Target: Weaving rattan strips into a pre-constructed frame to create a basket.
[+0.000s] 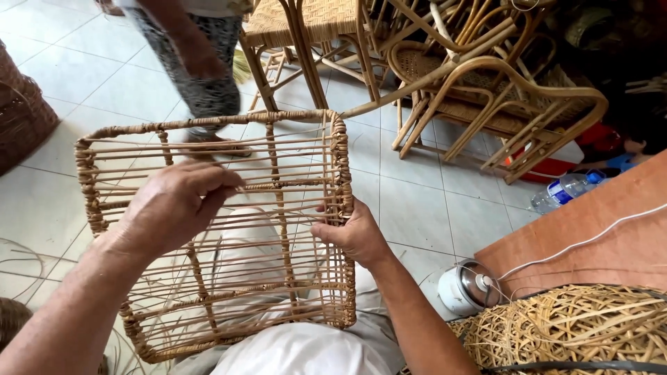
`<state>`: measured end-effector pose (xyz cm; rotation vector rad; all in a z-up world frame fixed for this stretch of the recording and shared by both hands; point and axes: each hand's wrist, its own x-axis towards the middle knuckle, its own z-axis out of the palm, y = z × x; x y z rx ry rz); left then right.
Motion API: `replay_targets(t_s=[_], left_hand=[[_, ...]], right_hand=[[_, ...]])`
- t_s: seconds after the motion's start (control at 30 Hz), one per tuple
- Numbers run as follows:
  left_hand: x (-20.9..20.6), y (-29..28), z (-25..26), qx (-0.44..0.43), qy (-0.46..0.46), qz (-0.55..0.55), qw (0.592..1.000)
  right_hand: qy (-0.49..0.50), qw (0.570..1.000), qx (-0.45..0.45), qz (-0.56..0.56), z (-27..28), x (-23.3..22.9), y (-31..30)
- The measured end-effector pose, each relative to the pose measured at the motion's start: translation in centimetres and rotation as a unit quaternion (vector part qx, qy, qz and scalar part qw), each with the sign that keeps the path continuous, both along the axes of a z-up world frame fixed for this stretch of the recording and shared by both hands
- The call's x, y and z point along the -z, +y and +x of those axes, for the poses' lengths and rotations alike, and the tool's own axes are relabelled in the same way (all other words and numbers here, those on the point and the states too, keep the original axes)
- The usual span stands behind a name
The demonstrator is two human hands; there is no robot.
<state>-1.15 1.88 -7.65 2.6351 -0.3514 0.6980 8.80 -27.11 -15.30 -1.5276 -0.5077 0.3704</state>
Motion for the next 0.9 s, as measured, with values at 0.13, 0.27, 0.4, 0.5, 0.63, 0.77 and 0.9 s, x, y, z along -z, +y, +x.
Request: replay_targets(t_s=[0.13, 0.27, 0.4, 0.5, 0.63, 0.77, 0.9], left_hand=[[3.4, 0.8, 1.1, 0.001, 0.016, 0.039, 0.999], [4.5, 0.5, 1.6, 0.017, -0.076, 0.148, 0.986], [4.5, 0.7, 2.2, 0.007, -0.034, 0.245, 0.969], [5.0, 1.6, 2.8, 0.022, -0.004, 0.291, 0.956], [2.9, 1.0, 2.6, 0.009, 0.050, 0.314, 0.948], [1.4, 0.1, 2.1, -0.021, 0.079, 0.308, 0.948], [0.1, -1.0, 1.7, -0.056, 0.113, 0.218, 0.968]], right_hand=[[0.003, 0.999, 0.004, 0.034, 1.0, 1.6, 0.1], [0.005, 0.999, 0.007, 0.035, 1.7, 2.9, -0.1], [0.011, 0.999, 0.010, 0.036, 1.7, 2.8, -0.1], [0.011, 0.999, 0.009, 0.039, 1.7, 2.9, -0.2], [0.018, 0.999, 0.007, 0.043, 1.6, 2.9, -0.3], [0.020, 0.999, 0.002, 0.049, 1.6, 3.0, -0.1], [0.015, 0.999, 0.007, 0.046, 1.7, 3.1, -0.2]])
